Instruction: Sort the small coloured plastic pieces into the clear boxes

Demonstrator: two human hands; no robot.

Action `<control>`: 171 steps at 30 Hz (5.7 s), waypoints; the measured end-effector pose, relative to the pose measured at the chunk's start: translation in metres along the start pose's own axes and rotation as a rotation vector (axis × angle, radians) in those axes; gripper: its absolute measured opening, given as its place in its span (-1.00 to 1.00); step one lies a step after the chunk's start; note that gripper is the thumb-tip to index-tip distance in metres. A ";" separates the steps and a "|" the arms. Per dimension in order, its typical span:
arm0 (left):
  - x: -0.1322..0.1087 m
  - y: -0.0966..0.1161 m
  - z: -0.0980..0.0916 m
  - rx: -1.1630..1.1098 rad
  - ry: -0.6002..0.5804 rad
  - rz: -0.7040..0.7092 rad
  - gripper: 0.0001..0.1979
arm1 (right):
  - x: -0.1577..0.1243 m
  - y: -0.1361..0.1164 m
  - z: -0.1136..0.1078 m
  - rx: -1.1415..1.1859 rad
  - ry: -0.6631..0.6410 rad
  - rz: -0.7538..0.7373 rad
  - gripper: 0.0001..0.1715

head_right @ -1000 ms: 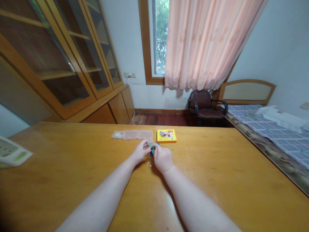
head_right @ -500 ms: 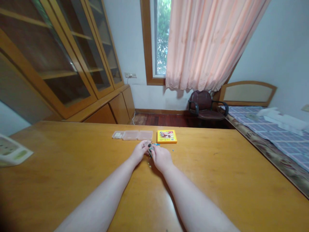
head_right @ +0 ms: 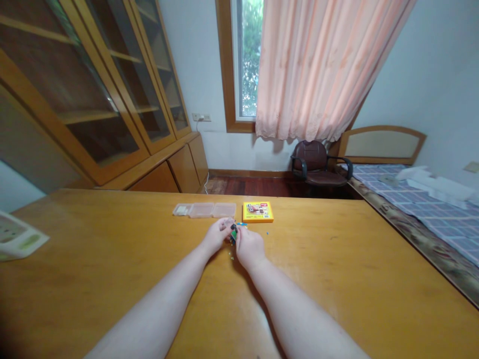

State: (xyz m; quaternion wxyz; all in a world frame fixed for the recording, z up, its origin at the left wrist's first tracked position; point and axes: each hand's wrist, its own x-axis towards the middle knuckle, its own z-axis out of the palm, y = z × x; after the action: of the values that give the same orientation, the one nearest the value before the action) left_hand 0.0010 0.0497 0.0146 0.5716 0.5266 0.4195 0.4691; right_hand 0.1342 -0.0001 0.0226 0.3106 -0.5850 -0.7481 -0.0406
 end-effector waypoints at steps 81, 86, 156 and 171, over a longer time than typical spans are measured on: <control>0.000 0.003 -0.018 0.532 0.108 0.437 -0.56 | 0.015 0.031 0.010 0.329 0.080 -0.154 -0.61; 0.003 -0.004 -0.017 0.425 0.125 0.396 -0.55 | 0.015 0.029 0.008 0.368 0.076 -0.124 -0.62; 0.007 -0.006 -0.022 0.396 0.296 0.353 -0.70 | 0.025 0.042 0.006 -0.173 -0.423 0.309 -0.38; 0.008 -0.004 -0.022 0.572 0.326 0.412 -0.78 | 0.018 0.036 0.008 0.067 -0.019 -0.088 -0.40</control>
State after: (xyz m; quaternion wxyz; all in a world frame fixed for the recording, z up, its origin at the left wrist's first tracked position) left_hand -0.0185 0.0618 0.0082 0.2213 0.6565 0.5042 0.5156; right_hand 0.1609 0.0291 0.0148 0.3207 -0.5411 -0.7770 -0.0238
